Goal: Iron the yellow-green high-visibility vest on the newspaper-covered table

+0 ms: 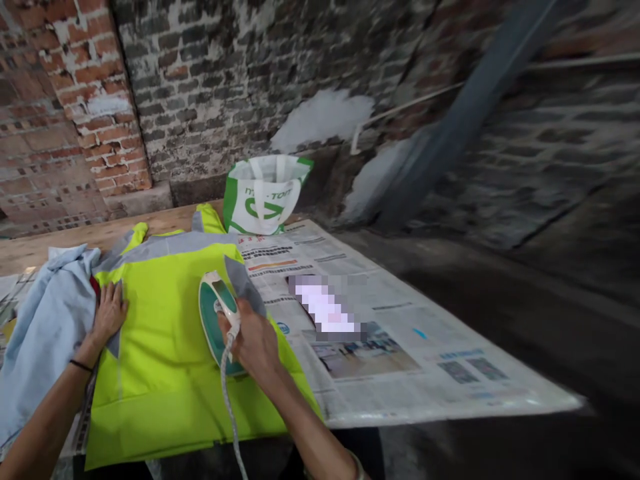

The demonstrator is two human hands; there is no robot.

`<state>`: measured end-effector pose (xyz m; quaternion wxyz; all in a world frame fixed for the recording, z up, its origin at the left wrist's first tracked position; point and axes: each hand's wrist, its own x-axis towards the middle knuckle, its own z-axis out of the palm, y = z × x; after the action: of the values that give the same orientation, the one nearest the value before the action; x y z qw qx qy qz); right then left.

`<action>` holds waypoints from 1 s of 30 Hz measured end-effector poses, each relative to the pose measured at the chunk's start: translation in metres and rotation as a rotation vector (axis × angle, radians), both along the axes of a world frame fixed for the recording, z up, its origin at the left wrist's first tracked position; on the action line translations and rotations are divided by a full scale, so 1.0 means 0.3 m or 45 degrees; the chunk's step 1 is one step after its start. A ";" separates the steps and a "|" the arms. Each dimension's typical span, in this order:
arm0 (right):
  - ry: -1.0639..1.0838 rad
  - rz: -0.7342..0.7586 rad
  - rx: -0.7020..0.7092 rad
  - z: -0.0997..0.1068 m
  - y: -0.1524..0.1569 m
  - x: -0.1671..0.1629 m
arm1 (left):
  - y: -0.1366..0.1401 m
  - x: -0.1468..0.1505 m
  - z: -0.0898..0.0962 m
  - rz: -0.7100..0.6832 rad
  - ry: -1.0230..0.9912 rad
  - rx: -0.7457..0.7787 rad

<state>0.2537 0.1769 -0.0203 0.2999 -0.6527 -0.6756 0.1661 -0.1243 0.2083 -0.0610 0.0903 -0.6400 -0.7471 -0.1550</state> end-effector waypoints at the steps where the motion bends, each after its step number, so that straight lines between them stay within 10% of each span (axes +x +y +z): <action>1: 0.006 -0.011 -0.038 0.010 -0.001 -0.008 | -0.029 0.054 0.009 -0.015 0.009 0.007; 7: 0.110 -0.024 -0.055 0.020 -0.003 -0.040 | -0.323 0.513 -0.059 -0.670 -0.002 -0.147; 10: 0.139 -0.019 -0.019 -0.004 -0.003 -0.034 | -0.423 0.640 -0.094 -0.698 -0.049 -0.237; 24: -0.059 -0.023 -0.169 0.118 0.492 -0.242 | -0.456 0.656 -0.053 -0.659 -0.089 -0.319; 30: -0.054 0.107 -0.142 0.083 0.390 -0.177 | -0.452 0.660 -0.053 -0.653 -0.119 -0.320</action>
<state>0.2006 0.2939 0.0045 0.2414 -0.6427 -0.6985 0.2020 0.0737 0.0726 -0.0769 -0.0662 -0.8063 -0.5777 -0.1083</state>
